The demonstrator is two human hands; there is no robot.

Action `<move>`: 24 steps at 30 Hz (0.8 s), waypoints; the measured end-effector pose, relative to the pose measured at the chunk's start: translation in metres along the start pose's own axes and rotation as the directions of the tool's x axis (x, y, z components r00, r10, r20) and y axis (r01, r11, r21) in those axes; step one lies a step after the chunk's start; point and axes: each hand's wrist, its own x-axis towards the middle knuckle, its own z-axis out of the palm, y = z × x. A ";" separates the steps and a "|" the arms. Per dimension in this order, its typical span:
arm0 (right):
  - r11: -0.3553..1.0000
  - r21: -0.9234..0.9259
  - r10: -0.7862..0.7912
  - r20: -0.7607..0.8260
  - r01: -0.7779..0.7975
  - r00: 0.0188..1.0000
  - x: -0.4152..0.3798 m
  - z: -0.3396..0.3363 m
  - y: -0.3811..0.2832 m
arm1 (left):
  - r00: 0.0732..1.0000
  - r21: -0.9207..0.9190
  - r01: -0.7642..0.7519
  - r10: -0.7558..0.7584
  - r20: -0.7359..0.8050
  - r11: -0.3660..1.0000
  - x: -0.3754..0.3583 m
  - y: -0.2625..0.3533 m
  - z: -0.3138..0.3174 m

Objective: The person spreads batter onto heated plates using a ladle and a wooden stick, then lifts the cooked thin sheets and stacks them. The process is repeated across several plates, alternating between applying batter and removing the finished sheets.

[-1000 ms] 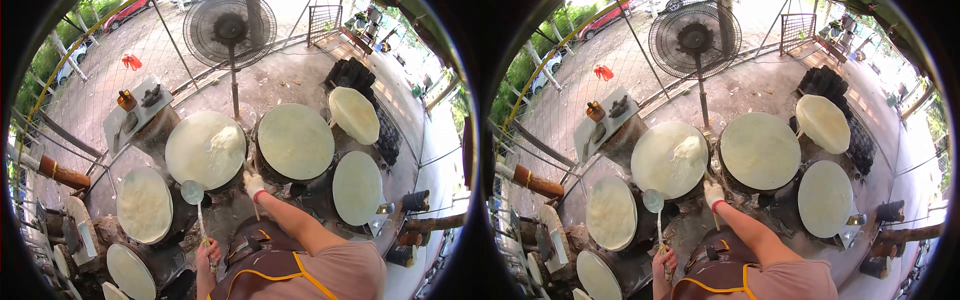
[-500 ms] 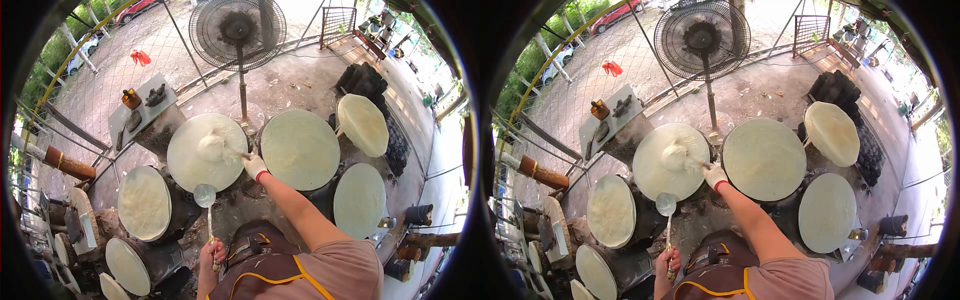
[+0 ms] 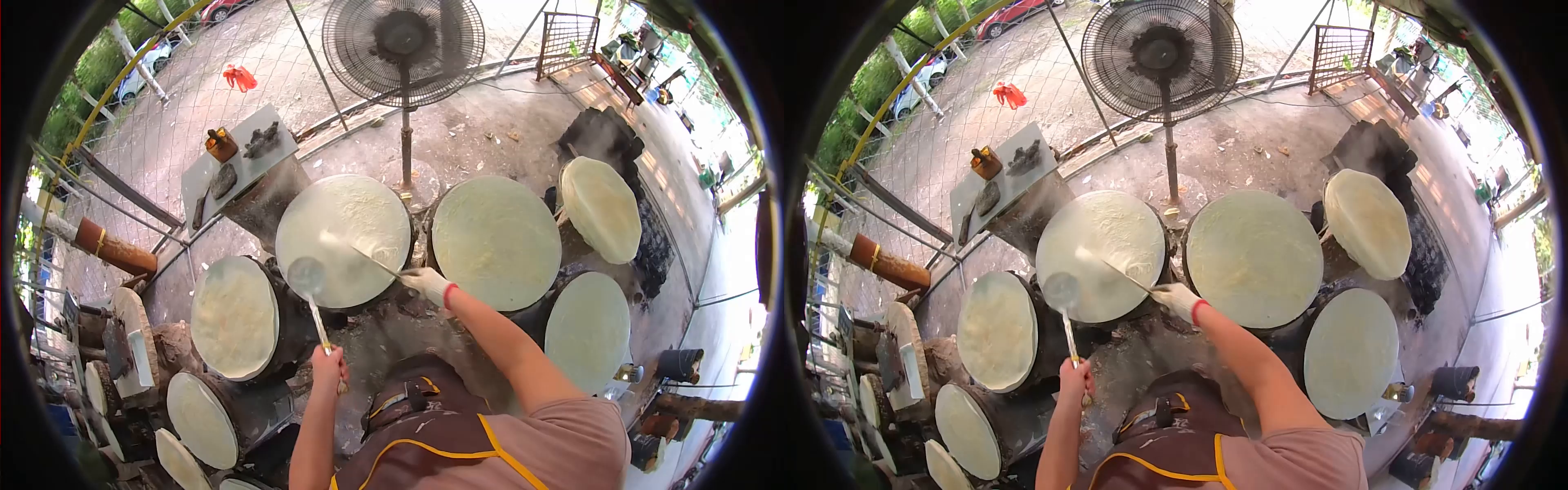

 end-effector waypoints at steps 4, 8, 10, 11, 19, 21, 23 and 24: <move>0.780 0.625 0.203 -0.192 -0.040 0.960 -0.032 0.030 0.056 | 0.974 0.300 -0.139 0.184 -0.129 0.944 0.033 -0.011 0.022; 0.850 0.517 0.159 -0.070 -0.100 0.985 -0.038 0.094 0.070 | 0.994 0.201 -0.095 0.105 -0.038 0.975 0.042 -0.013 0.056; 0.852 0.508 0.150 -0.003 -0.128 0.989 -0.032 0.092 0.056 | 0.962 -0.278 0.095 -0.016 0.274 0.956 0.047 0.014 0.026; 0.859 0.504 0.119 -0.020 -0.093 0.993 -0.048 0.082 0.035 | 0.901 -0.468 0.235 -0.009 0.434 0.852 0.045 0.027 0.005; 0.994 0.077 -0.046 -0.338 0.077 0.940 -0.005 0.090 0.042 | 0.853 -0.540 0.118 0.193 0.484 0.833 -0.059 0.059 -0.047; 0.967 -0.152 -0.229 -0.174 0.204 0.958 -0.009 0.103 0.040 | 0.892 -0.508 0.162 0.094 0.442 0.846 -0.077 0.072 -0.051; 0.985 -0.100 -0.137 0.053 0.142 0.989 -0.025 0.116 0.009 | 0.906 -0.526 0.239 0.008 0.424 0.816 -0.085 0.066 -0.065; 1.000 -0.005 -0.012 0.027 0.012 1.000 -0.020 0.123 0.014 | 0.903 -0.557 0.288 -0.027 0.429 0.779 -0.088 0.051 -0.077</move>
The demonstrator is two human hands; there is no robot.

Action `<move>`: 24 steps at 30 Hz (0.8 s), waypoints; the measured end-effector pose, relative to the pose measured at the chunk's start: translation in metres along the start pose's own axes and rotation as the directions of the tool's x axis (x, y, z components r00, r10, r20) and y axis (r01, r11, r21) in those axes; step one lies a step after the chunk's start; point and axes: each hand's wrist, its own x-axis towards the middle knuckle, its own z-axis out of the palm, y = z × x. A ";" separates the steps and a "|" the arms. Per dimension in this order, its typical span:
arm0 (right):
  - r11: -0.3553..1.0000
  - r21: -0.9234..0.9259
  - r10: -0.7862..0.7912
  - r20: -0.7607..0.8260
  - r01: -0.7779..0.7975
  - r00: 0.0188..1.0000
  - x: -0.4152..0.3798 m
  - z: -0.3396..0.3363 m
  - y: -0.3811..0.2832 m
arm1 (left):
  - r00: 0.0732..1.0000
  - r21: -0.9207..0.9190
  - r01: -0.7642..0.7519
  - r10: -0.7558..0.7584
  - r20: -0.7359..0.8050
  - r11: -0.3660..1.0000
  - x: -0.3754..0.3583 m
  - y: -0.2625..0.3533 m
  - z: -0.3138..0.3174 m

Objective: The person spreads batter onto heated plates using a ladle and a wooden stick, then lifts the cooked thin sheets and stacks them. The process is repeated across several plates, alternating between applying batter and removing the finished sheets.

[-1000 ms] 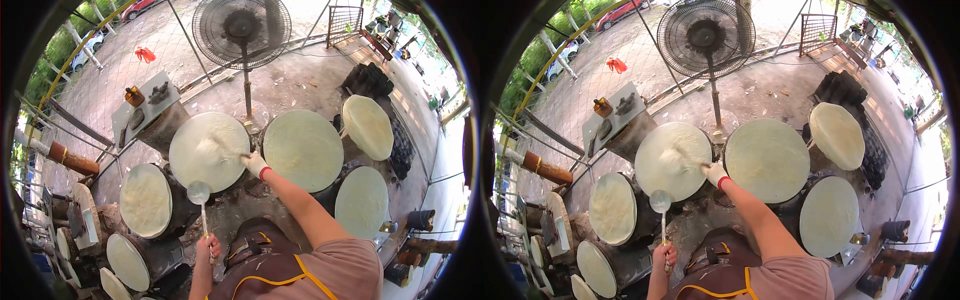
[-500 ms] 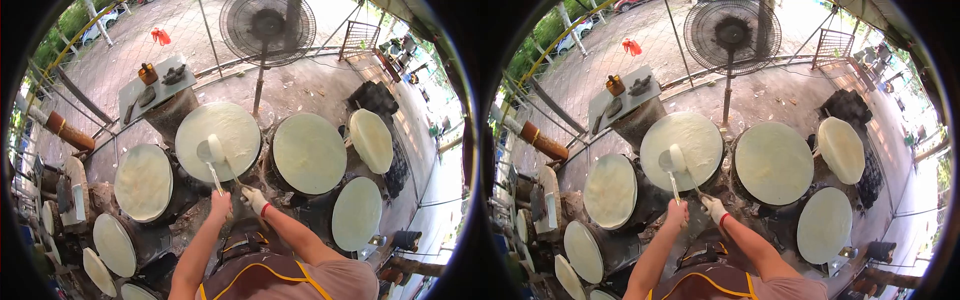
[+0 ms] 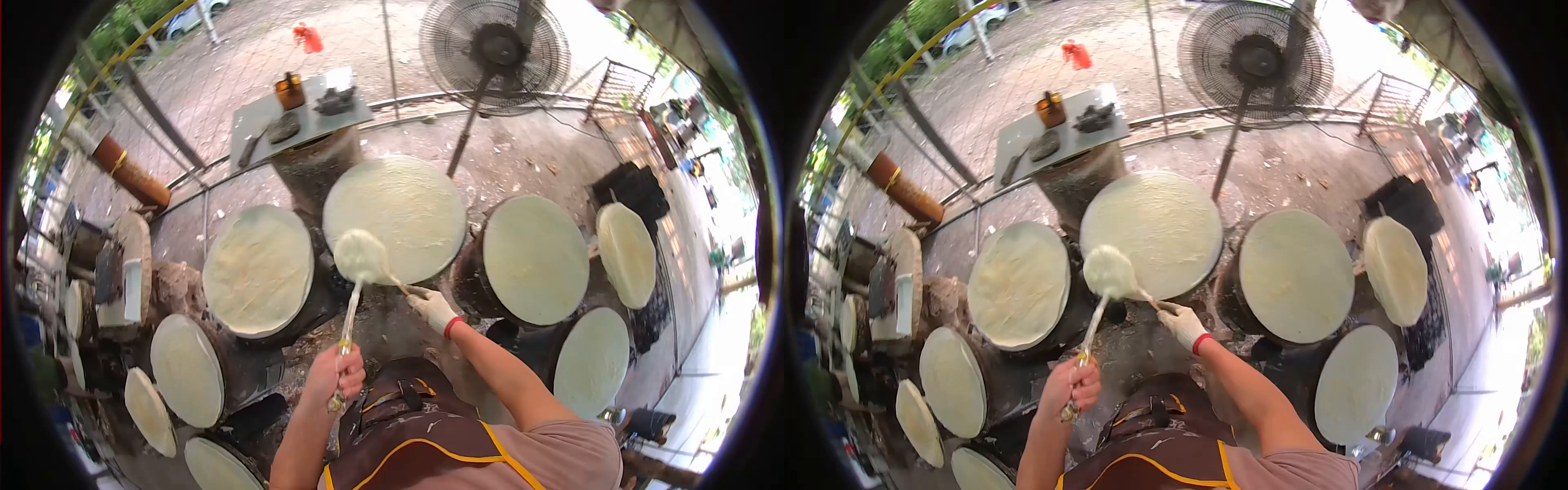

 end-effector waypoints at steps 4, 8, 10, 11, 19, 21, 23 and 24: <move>0.999 0.010 0.047 -0.015 -0.047 0.999 0.017 0.053 -0.028 | 0.982 -0.084 -0.025 0.008 -0.190 0.996 -0.057 -0.019 -0.047; 0.977 -0.021 -0.212 -0.060 0.211 0.975 0.117 0.137 -0.024 | 0.934 -0.193 -0.135 0.060 -0.353 0.972 -0.107 -0.033 -0.096; 0.954 -0.183 -0.268 -0.174 0.236 0.948 0.182 0.173 -0.034 | 0.894 -0.246 -0.207 0.081 -0.441 0.947 -0.130 -0.034 -0.111; 0.941 -0.274 -0.267 -0.249 0.197 0.931 0.206 0.189 -0.041 | 0.887 -0.285 -0.248 0.099 -0.450 0.926 -0.138 -0.035 -0.121; 0.952 -0.181 -0.282 -0.216 0.245 0.935 0.149 0.256 -0.109 | 0.822 -0.366 -0.472 0.250 -0.512 0.802 -0.195 -0.022 -0.159; 0.930 0.127 -0.323 -0.164 0.344 0.932 0.124 0.261 -0.130 | 0.808 -0.377 -0.540 0.338 -0.483 0.753 -0.210 -0.021 -0.165; 0.925 0.203 -0.281 -0.202 0.320 0.938 0.097 0.253 -0.154 | 0.771 -0.386 -0.625 0.461 -0.439 0.678 -0.227 -0.017 -0.156; 0.894 0.287 -0.291 -0.216 0.346 0.932 0.092 0.243 -0.152 | 0.757 -0.357 -0.644 0.497 -0.424 0.676 -0.230 -0.020 -0.160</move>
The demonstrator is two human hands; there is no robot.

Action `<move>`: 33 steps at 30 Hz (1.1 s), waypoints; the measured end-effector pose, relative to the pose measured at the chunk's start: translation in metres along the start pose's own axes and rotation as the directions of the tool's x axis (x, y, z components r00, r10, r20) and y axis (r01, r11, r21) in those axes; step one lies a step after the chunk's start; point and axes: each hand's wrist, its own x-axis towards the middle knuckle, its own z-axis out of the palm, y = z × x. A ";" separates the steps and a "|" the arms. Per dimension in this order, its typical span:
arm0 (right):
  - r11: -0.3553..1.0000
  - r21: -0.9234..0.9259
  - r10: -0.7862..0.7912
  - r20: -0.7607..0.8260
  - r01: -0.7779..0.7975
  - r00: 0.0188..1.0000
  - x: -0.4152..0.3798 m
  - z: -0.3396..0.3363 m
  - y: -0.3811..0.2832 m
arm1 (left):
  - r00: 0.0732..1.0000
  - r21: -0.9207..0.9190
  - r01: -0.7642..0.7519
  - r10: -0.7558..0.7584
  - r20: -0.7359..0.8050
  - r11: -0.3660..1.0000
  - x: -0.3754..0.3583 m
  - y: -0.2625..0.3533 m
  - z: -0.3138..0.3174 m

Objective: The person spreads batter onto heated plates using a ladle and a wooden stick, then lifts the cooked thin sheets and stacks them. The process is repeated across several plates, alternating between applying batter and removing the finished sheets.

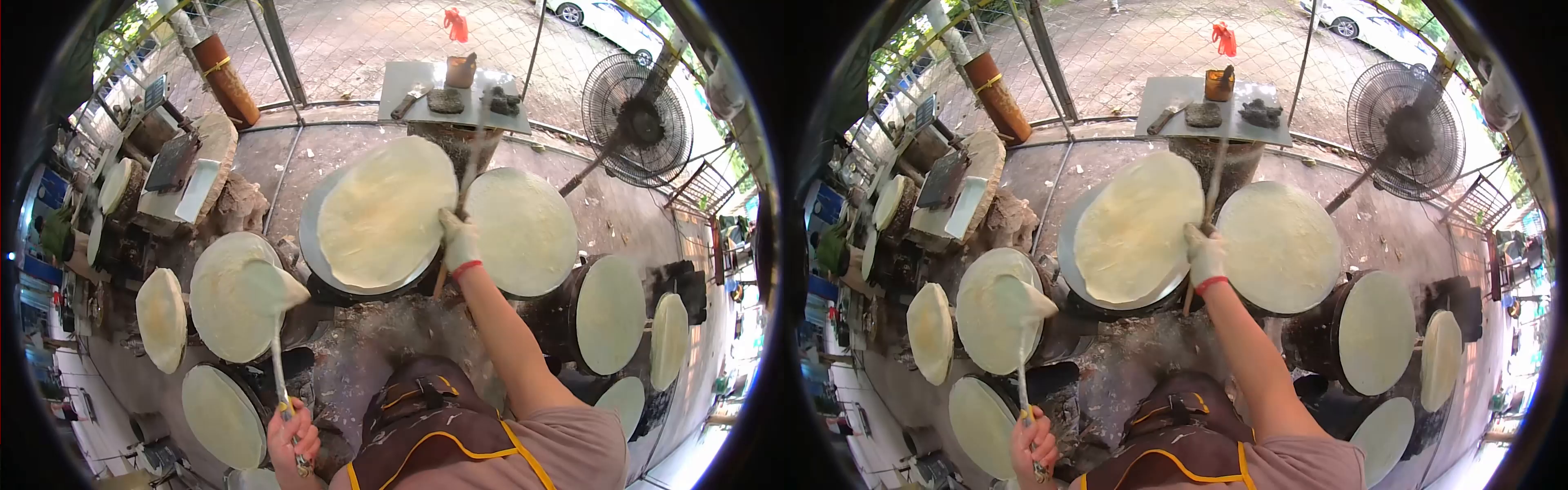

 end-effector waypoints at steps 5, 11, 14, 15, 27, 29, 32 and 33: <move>0.996 -0.080 0.025 -0.158 -0.038 0.987 -0.013 -0.131 -0.056 | 0.966 0.443 0.017 0.099 -0.238 0.896 0.025 0.003 0.011; 0.971 0.046 -0.200 -0.395 0.236 0.897 -0.052 -0.387 -0.160 | 0.966 0.333 0.174 -0.096 -0.238 0.927 0.057 -0.038 -0.003; 0.883 -0.376 -0.443 -0.472 0.281 0.762 -0.087 -0.541 -0.224 | 0.950 0.151 0.302 -0.283 -0.134 0.941 0.061 -0.069 0.004; 0.875 -0.382 -0.465 -0.500 0.296 0.730 -0.104 -0.568 -0.254 | 0.950 0.067 0.308 -0.304 -0.063 0.949 0.069 -0.080 -0.001; -0.231 -0.913 -0.661 -0.106 -0.336 0.743 -0.148 -0.752 -0.274 | 0.741 0.808 -0.587 -0.370 0.560 0.048 0.102 -0.128 0.029; -0.121 -0.916 -0.613 -0.233 -0.381 0.755 -0.134 -0.787 -0.213 | 0.806 0.879 -0.382 -0.363 0.468 0.285 0.103 -0.127 0.018; -0.025 -0.881 -0.520 -0.392 -0.473 0.759 -0.122 -0.810 -0.160 | 0.854 0.753 0.038 -0.413 0.316 0.657 0.101 -0.128 0.017; -0.003 -0.875 -0.495 -0.419 -0.484 0.761 -0.115 -0.819 -0.142 | 0.848 0.569 0.284 -0.479 0.227 0.772 0.084 -0.135 0.041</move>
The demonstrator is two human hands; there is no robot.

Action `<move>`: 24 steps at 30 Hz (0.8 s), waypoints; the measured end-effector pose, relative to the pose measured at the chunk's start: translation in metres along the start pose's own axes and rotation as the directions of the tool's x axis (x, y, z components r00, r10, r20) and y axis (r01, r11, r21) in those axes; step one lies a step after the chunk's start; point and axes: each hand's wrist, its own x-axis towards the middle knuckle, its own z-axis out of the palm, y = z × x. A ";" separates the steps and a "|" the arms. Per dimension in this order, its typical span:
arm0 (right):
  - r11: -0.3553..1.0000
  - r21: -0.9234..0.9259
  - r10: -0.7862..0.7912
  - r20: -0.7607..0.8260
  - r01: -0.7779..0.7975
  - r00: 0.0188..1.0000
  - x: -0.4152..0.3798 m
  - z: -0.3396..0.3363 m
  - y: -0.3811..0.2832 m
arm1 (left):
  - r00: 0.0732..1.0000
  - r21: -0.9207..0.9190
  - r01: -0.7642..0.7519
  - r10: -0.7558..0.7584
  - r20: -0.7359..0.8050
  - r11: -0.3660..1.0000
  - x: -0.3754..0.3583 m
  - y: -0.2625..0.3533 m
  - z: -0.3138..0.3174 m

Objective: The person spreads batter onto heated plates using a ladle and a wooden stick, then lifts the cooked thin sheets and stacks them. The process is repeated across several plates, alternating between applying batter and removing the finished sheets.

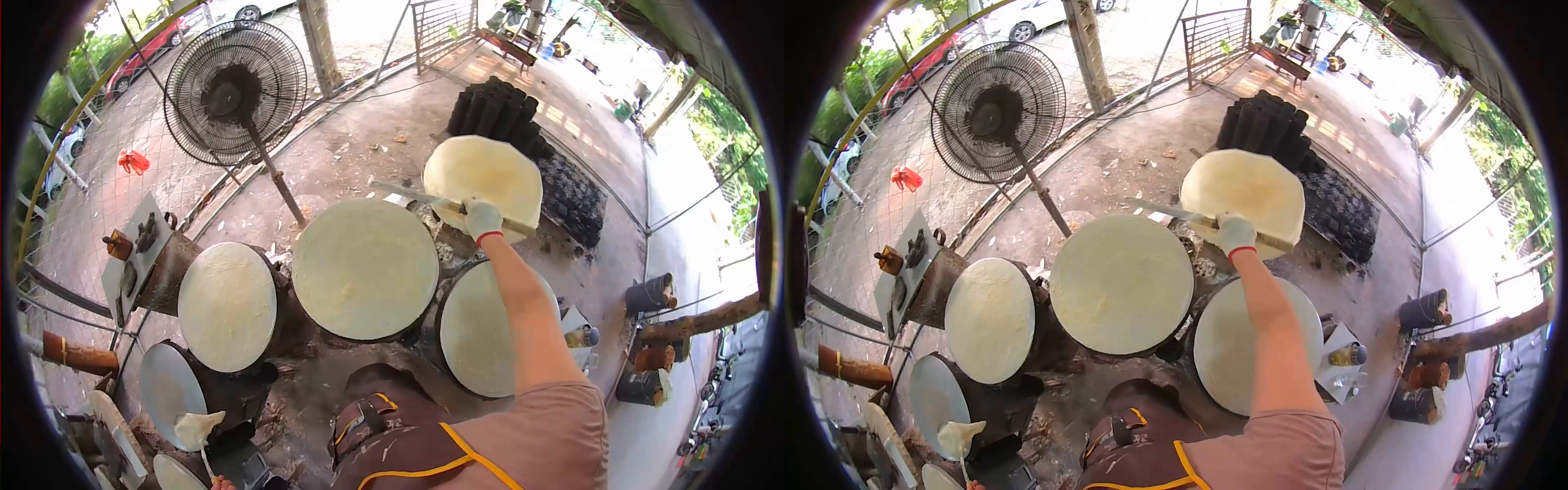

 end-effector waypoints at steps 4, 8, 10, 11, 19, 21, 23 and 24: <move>0.999 -0.003 0.053 0.219 -0.053 0.974 -0.006 0.038 0.014 | 0.990 -0.433 0.134 -0.141 0.015 0.892 0.014 0.004 0.065; 0.953 0.267 0.089 0.192 -0.140 0.977 -0.039 -0.018 -0.041 | 0.788 0.072 -0.241 0.239 -0.568 0.968 0.006 0.008 0.096; 0.898 0.439 -0.057 0.082 0.016 0.995 -0.052 -0.005 -0.101 | 0.972 -0.289 -0.183 0.130 -0.195 0.940 -0.004 0.049 0.099; 0.880 0.458 -0.174 0.055 0.130 0.983 -0.066 0.016 -0.117 | 0.981 -0.487 -0.164 0.089 -0.173 0.858 -0.009 0.065 0.100; 0.380 0.920 -0.573 0.312 -0.092 0.758 -0.225 0.000 -0.406 | 0.893 0.013 -0.395 0.388 -0.226 0.918 -0.007 0.177 0.048; 0.356 0.927 -0.627 0.331 -0.118 0.706 -0.268 -0.009 -0.466 | 0.955 -0.140 -0.233 0.199 -0.218 0.962 0.006 0.218 0.001; 0.456 0.869 -0.634 0.468 -0.191 0.615 -0.306 -0.032 -0.521 | 0.980 -0.297 -0.126 0.073 -0.184 0.947 0.020 0.244 -0.039; 0.396 0.907 -0.684 0.397 -0.146 0.612 -0.322 -0.028 -0.542 | 0.986 -0.370 -0.068 0.007 -0.164 0.926 0.024 0.254 -0.056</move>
